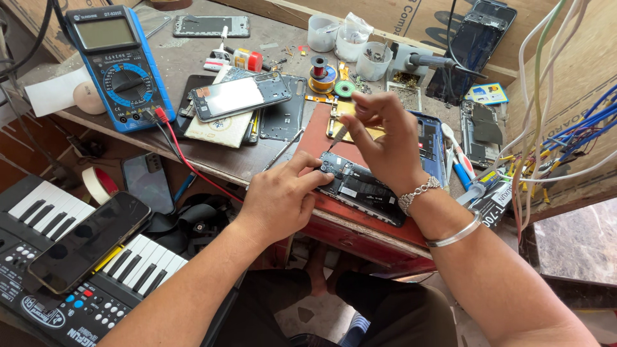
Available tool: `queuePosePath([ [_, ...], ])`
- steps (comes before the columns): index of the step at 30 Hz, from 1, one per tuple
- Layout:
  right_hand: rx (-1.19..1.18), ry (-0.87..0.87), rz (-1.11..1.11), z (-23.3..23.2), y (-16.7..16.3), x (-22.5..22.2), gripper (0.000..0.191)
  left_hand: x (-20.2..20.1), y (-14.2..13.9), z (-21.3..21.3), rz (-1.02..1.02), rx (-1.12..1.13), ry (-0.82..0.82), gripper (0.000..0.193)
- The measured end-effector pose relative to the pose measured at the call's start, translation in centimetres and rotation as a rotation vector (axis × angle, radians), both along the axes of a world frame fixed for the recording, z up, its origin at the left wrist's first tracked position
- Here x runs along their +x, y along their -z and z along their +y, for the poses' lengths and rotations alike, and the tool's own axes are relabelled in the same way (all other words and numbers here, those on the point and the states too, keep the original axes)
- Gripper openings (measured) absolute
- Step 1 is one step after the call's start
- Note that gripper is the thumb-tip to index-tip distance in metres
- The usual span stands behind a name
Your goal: The person picks up a smartphone from a cluttered repair bench, removes its back cover, and works on the internal components, using a screwdriver on the exposed phone body. They hold and reposition the phone while manipulating small internal parts.
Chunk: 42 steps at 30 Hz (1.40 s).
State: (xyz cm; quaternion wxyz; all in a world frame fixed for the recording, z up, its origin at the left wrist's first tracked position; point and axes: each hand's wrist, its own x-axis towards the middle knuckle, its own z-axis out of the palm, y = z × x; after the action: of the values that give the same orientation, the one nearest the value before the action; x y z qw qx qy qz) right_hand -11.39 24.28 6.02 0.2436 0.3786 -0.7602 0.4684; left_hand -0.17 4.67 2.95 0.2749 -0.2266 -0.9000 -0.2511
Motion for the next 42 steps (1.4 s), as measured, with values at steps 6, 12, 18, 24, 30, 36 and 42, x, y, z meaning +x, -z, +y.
queuePosePath([
  [6, -0.127, -0.184, -0.128, -0.1, 0.1, -0.3, 0.027, 0.0, 0.1, 0.0, 0.02, 0.011, 0.001, 0.033],
  [12, -0.091, -0.136, -0.106, 0.1, 0.5, -0.7, 0.031, -0.1, 0.1, 0.0, 0.026, 0.018, 0.002, 0.033],
  [18, -0.079, -0.036, -0.045, 0.2, 0.7, -0.8, 0.026, 0.0, 0.0, 0.0, 0.014, 0.015, 0.0, 0.033],
  [24, -0.151, -0.137, -0.17, 0.3, 0.6, -0.8, 0.029, 0.0, 0.0, 0.1, 0.015, 0.015, 0.001, 0.033],
  [30, -0.182, -0.194, -0.196, 0.4, 0.6, -1.0, 0.028, 0.0, 0.0, 0.1, 0.012, 0.015, -0.002, 0.033],
  [36, -0.1, -0.118, -0.101, 0.5, 1.0, -1.3, 0.035, 0.0, 0.0, 0.0, 0.013, 0.014, -0.002, 0.033],
  [42, -0.066, 0.004, -0.199, 0.4, 1.0, -1.4, 0.035, 0.0, 0.0, 0.0, 0.006, 0.012, -0.005, 0.033],
])
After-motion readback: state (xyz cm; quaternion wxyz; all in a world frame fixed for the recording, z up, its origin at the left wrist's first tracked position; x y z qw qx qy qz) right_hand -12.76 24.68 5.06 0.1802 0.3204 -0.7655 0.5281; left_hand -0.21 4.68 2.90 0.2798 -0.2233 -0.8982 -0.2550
